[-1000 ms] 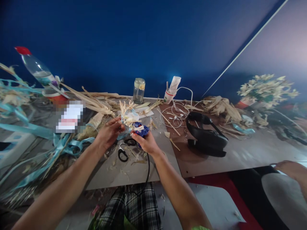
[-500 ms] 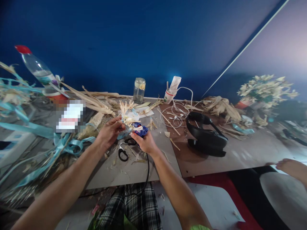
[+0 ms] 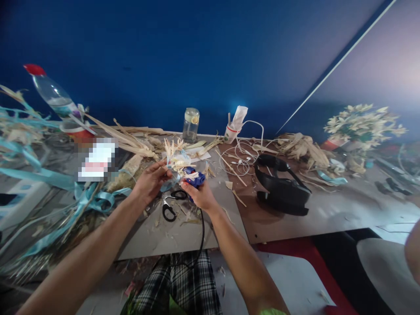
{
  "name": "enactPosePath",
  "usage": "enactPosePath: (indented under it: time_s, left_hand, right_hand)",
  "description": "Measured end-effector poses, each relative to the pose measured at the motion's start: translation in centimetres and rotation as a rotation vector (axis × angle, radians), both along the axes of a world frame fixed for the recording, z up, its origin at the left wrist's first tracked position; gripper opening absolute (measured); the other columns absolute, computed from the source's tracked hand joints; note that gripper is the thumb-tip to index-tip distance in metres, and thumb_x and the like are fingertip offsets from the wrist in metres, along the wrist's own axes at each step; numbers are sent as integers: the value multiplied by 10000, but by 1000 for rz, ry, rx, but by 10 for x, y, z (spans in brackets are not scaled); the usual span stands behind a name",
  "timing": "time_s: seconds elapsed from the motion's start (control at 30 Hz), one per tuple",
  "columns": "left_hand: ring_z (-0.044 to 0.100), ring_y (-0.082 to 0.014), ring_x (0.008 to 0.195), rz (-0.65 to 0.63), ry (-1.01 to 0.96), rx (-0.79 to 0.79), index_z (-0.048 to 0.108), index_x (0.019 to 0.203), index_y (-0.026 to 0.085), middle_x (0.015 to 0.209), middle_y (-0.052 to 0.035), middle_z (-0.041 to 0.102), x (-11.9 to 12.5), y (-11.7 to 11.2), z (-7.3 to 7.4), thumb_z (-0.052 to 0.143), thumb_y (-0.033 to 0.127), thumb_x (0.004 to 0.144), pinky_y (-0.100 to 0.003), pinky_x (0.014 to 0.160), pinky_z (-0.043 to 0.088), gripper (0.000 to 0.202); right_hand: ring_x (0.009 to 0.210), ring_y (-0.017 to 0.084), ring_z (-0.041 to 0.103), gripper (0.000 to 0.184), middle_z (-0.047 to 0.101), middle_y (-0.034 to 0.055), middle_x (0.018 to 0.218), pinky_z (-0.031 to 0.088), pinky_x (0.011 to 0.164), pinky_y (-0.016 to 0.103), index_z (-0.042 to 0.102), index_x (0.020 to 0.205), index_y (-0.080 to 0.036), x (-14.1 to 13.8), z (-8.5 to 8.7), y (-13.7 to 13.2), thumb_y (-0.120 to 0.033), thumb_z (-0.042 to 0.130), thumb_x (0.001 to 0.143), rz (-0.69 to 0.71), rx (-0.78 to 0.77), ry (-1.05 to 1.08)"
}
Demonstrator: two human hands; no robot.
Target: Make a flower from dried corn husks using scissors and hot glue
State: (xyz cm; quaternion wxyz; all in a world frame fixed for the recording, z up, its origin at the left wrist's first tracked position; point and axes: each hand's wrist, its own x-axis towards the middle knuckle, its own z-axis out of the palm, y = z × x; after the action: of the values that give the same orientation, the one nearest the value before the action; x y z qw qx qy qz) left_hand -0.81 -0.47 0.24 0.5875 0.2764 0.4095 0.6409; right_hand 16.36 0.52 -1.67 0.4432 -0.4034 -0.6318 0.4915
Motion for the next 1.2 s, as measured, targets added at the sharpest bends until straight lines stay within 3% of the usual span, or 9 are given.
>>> enactPosePath:
  time_s: [0.4, 0.7, 1.2]
  left_hand:
    - [520, -107, 528, 47, 152, 5, 646, 793, 125, 551, -15, 602, 2, 0, 1, 694, 222, 668, -239, 556, 401, 165]
    - [539, -108, 531, 42, 50, -21, 642, 863, 133, 565, -2, 606, 1, 0, 1, 726, 251, 651, -237, 567, 410, 257]
    - [538, -71, 542, -47, -78, -32, 630, 880, 115, 587, 18, 582, 1, -1, 2, 718, 188, 677, -209, 602, 435, 233]
  right_hand:
    - [731, 169, 595, 330, 676, 40, 787, 507, 731, 312, 684, 799, -189, 2, 2, -4, -495, 692, 675, 58, -43, 14]
    - [764, 189, 608, 306, 678, 46, 785, 504, 761, 328, 680, 771, -178, 3, 5, 0, -464, 697, 665, 40, -16, -26]
    - [753, 185, 583, 353, 645, 37, 761, 482, 736, 332, 670, 768, -188, 3, 7, 0, -519, 709, 653, 19, -48, 57]
